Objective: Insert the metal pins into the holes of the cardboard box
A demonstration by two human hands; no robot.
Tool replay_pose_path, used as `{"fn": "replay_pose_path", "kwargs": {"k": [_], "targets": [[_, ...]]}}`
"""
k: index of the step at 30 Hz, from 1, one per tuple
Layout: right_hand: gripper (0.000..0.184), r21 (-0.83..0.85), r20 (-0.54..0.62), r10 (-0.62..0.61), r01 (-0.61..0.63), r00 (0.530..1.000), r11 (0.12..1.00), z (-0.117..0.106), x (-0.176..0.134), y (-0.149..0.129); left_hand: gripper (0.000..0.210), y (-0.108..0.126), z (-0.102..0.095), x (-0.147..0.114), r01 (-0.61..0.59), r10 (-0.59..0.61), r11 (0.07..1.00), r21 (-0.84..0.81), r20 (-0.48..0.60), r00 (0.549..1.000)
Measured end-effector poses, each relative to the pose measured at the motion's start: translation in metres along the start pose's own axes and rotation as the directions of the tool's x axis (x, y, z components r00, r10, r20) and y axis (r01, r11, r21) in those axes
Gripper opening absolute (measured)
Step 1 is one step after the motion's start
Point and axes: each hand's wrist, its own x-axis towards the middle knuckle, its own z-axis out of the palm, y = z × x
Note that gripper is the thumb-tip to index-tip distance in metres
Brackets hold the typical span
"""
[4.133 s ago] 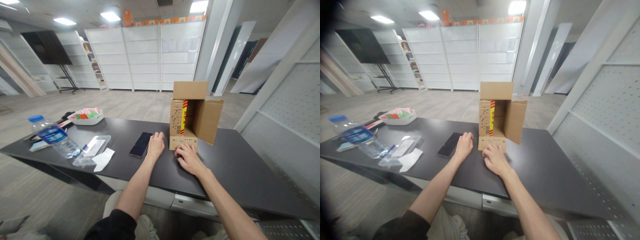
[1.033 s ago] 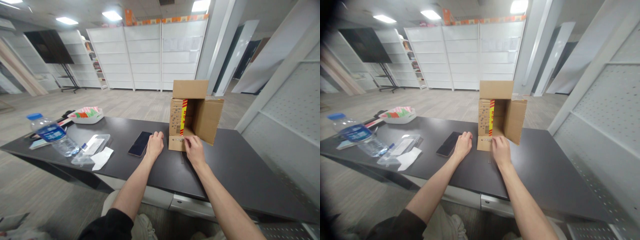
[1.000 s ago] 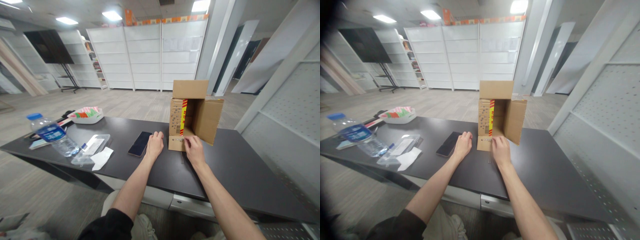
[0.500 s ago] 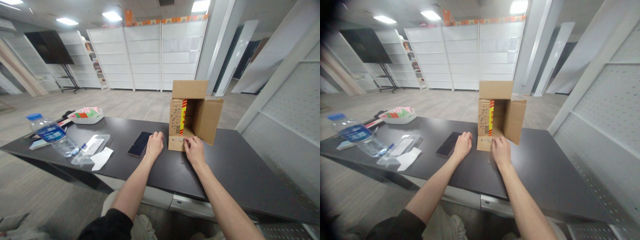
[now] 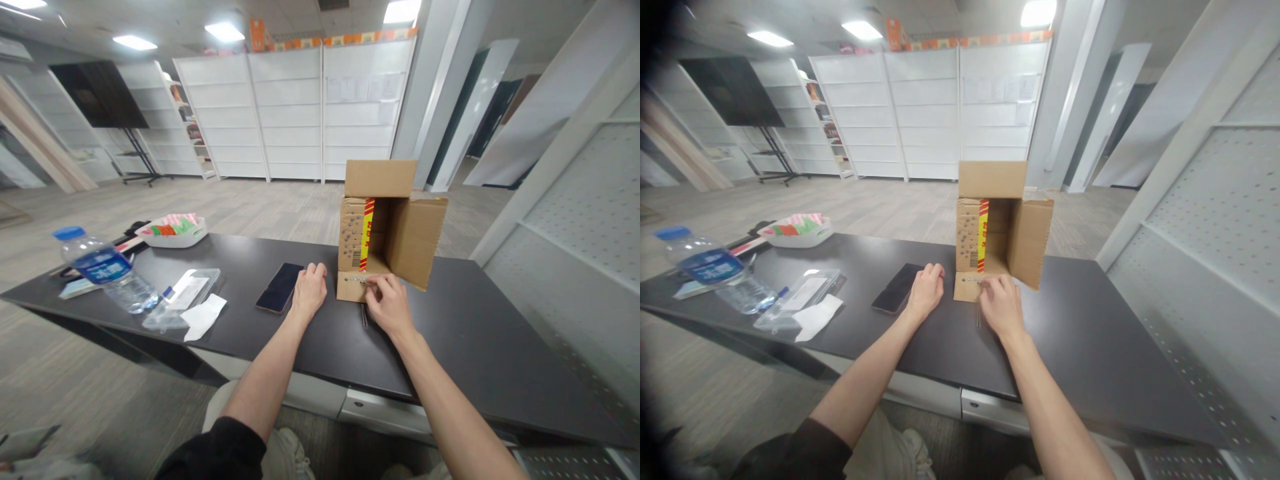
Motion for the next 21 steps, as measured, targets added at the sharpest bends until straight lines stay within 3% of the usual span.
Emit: {"fn": "replay_pose_path", "kwargs": {"k": [7, 21], "targets": [[0.031, 0.066, 0.265, -0.093, 0.078, 0.96, 0.995, -0.011, -0.006, -0.01, 0.022, 0.0, -0.001, -0.001, 0.001, -0.001, 1.0, -0.001, 0.002, 1.0], [0.029, 0.089, 0.405, -0.107, 0.078, 0.908, 0.993, -0.016, -0.006, -0.017, 0.02, 0.002, -0.004, 0.0, -0.005, 0.005, 1.0, 0.026, 0.001, 1.0]]}}
